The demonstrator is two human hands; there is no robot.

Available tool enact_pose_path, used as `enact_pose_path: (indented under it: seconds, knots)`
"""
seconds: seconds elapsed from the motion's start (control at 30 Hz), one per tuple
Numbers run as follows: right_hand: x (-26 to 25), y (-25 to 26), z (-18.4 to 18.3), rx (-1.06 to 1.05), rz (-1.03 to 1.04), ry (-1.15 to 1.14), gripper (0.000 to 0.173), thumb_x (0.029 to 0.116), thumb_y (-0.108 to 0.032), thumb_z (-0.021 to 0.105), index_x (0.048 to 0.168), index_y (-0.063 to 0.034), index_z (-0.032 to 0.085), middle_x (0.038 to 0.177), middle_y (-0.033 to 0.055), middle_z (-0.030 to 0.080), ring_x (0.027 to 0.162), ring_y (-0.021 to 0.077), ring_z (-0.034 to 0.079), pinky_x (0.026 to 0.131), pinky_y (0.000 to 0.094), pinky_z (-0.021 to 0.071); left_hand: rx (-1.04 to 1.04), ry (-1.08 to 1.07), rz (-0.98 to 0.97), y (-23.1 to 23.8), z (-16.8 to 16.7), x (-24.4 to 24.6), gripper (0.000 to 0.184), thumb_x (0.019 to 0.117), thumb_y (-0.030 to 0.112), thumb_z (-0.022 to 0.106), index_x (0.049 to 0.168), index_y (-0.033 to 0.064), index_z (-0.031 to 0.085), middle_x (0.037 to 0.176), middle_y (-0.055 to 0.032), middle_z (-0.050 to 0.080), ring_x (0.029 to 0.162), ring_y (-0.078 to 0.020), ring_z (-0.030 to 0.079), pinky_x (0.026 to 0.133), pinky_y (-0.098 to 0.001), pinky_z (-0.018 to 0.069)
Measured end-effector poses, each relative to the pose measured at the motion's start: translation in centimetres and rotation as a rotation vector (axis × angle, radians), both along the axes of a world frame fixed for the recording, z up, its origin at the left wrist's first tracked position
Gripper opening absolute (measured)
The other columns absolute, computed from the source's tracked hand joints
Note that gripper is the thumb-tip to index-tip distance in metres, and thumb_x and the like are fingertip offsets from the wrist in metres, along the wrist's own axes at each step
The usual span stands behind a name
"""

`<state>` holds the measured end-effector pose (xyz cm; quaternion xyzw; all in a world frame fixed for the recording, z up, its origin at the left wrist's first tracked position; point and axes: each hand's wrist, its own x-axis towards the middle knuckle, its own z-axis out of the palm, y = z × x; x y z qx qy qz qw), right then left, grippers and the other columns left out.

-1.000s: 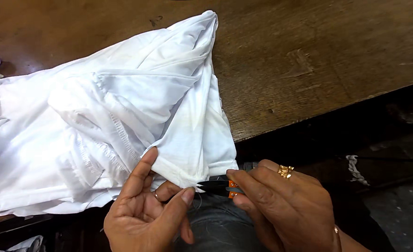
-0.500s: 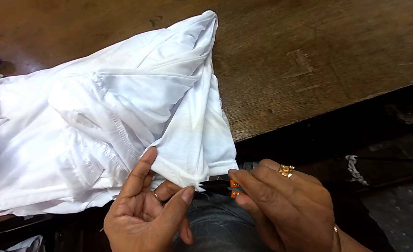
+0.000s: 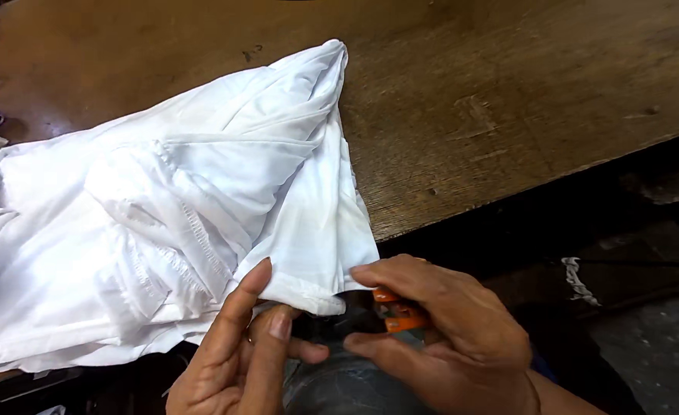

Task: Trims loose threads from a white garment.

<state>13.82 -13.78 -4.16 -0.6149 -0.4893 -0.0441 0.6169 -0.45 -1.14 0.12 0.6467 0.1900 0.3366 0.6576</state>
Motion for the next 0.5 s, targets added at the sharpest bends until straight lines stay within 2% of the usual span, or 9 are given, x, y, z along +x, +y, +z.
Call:
enact_pose_path:
  seconds: [0.03,0.1,0.17,0.23,0.3,0.37,0.43,0.5]
  knots:
    - [0.0,0.5,0.1,0.015,0.017,-0.017,0.033,0.0899,-0.022,0.078,0.117,-0.0047,0.069,0.090,0.0000,0.067,0.083,0.0033,0.064,0.071,0.0166,0.0548,0.012,-0.011,-0.001,0.0,-0.1,0.0,0.034,0.1047,0.005,0.053,0.137,-0.0030,0.059,0.107,-0.0131,0.074,0.080,-0.0216,0.076,0.065,-0.0342,0.0669]
    - [0.1,1.4,0.0,0.048,0.062,-0.023,0.022,0.0914,-0.011,0.073,0.112,-0.0042,0.073,0.080,0.0008,0.060,0.074,0.0051,0.057,0.065,0.0173,0.0479,0.035,-0.009,0.009,0.0,-0.1,0.1,0.032,0.1059,0.006,0.050,0.135,-0.0014,0.062,0.105,-0.0098,0.075,0.085,-0.0190,0.075,0.075,-0.0347,0.0662]
    - [0.1,1.8,0.0,0.067,0.103,-0.023,0.015,0.0934,-0.006,0.068,0.106,-0.0042,0.075,0.077,0.0013,0.059,0.072,0.0054,0.056,0.063,0.0168,0.0475,0.054,0.005,0.016,0.1,-0.1,0.0,0.033,0.1057,0.005,0.049,0.134,-0.0002,0.063,0.108,-0.0072,0.075,0.089,-0.0165,0.075,0.082,-0.0341,0.0646]
    - [-0.1,1.6,-0.1,0.040,0.190,-0.068,0.013,0.0958,-0.005,0.062,0.100,-0.0049,0.074,0.075,0.0021,0.060,0.070,0.0072,0.057,0.063,0.0191,0.0476,0.055,0.016,0.009,0.2,-0.1,-0.1,0.033,0.1053,0.003,0.047,0.135,-0.0029,0.061,0.108,-0.0105,0.075,0.089,-0.0198,0.075,0.083,-0.0369,0.0650]
    - [-0.1,0.9,-0.3,-0.028,0.390,-0.107,0.016,0.1003,-0.007,0.055,0.099,-0.0044,0.071,0.075,0.0056,0.060,0.070,0.0133,0.058,0.061,0.0255,0.0475,0.047,0.019,0.000,0.4,-0.1,-0.1,0.035,0.1049,0.001,0.046,0.137,-0.0049,0.057,0.108,-0.0144,0.074,0.087,-0.0241,0.076,0.081,-0.0414,0.0660]
    - [-0.3,0.3,-0.6,-0.051,0.478,-0.100,0.018,0.1014,-0.012,0.054,0.093,-0.0035,0.067,0.073,0.0075,0.059,0.067,0.0162,0.057,0.059,0.0281,0.0457,0.033,0.003,0.008,0.5,-0.1,-0.1,0.036,0.1033,0.000,0.050,0.138,-0.0044,0.058,0.110,-0.0141,0.074,0.085,-0.0246,0.077,0.080,-0.0420,0.0666]
    - [-0.6,-0.1,-0.7,-0.051,0.332,-0.059,0.025,0.1033,-0.023,0.060,0.085,-0.0053,0.061,0.071,0.0048,0.055,0.066,0.0109,0.054,0.058,0.0222,0.0428,0.019,-0.002,-0.005,0.4,0.2,-0.1,0.039,0.0999,-0.003,0.056,0.139,-0.0045,0.056,0.113,-0.0130,0.074,0.087,-0.0234,0.076,0.082,-0.0396,0.0660]
    - [-0.6,0.1,-0.7,-0.062,0.099,-0.049,0.023,0.0971,-0.025,0.069,0.086,-0.0075,0.060,0.071,0.0002,0.056,0.067,0.0038,0.055,0.059,0.0158,0.0448,0.026,-0.006,-0.021,0.1,0.3,0.0,0.043,0.0947,-0.005,0.064,0.137,-0.0044,0.058,0.110,-0.0117,0.076,0.087,-0.0214,0.077,0.082,-0.0352,0.0658]
